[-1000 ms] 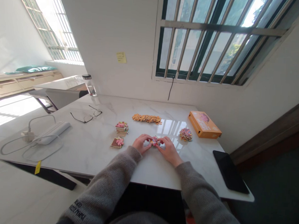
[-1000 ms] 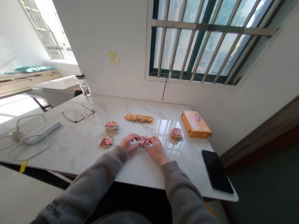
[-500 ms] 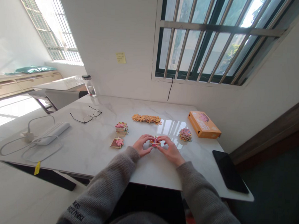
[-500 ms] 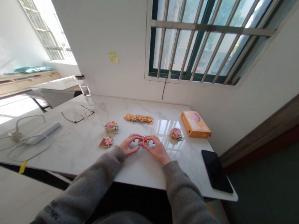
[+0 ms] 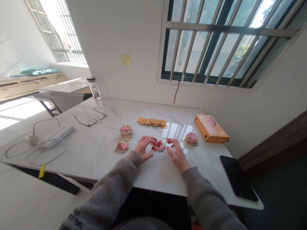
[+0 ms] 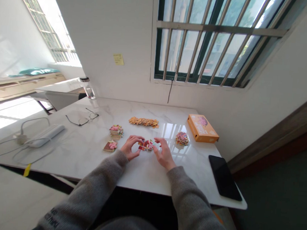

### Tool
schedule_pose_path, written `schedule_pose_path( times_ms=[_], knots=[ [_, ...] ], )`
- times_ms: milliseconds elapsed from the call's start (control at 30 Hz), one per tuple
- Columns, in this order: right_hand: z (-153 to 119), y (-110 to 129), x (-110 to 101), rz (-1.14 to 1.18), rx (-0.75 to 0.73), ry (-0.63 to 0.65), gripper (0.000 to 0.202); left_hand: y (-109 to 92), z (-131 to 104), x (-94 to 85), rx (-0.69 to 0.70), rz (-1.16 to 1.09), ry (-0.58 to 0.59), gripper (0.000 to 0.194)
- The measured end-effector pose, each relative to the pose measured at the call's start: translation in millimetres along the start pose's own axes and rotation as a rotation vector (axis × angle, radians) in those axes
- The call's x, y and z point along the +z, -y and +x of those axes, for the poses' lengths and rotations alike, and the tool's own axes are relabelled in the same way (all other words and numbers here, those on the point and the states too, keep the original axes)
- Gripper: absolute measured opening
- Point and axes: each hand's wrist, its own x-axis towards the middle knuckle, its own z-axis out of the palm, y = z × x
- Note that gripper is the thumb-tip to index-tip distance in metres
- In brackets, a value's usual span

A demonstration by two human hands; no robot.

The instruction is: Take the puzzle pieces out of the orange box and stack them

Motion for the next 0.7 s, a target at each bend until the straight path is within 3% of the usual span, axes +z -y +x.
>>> schedule_pose_path(
  times_ms=[100,167,300,400,533,700],
  knots=[
    [-1,-1,2,0.007,-0.009,0.026,0.034,-5,3,-27.8,0.021,0.044,0.021,0.03],
    [-2,-2,3,0.013,-0.005,0.033,0.035,4,6,-50.7,0.031,0.083,0.014,0.03],
    [-2,-6,6,0.012,0.007,0.039,0.035,49,12,-94.9,-0.101,0.132,-0.024,0.029],
    [-2,-7,7,0.006,0.005,0.035,0.035,87,14,-119.1,-0.215,0.178,0.075,0.028],
    [-1,-7,7,-0.008,-0.008,0.033,0.034,115,15,-135.5,-0.337,0.197,0.15,0.029],
    [-1,-8,7,-0.021,-0.01,0.033,0.034,131,15,-142.0,-0.409,0.186,0.17,0.029]
  ],
)
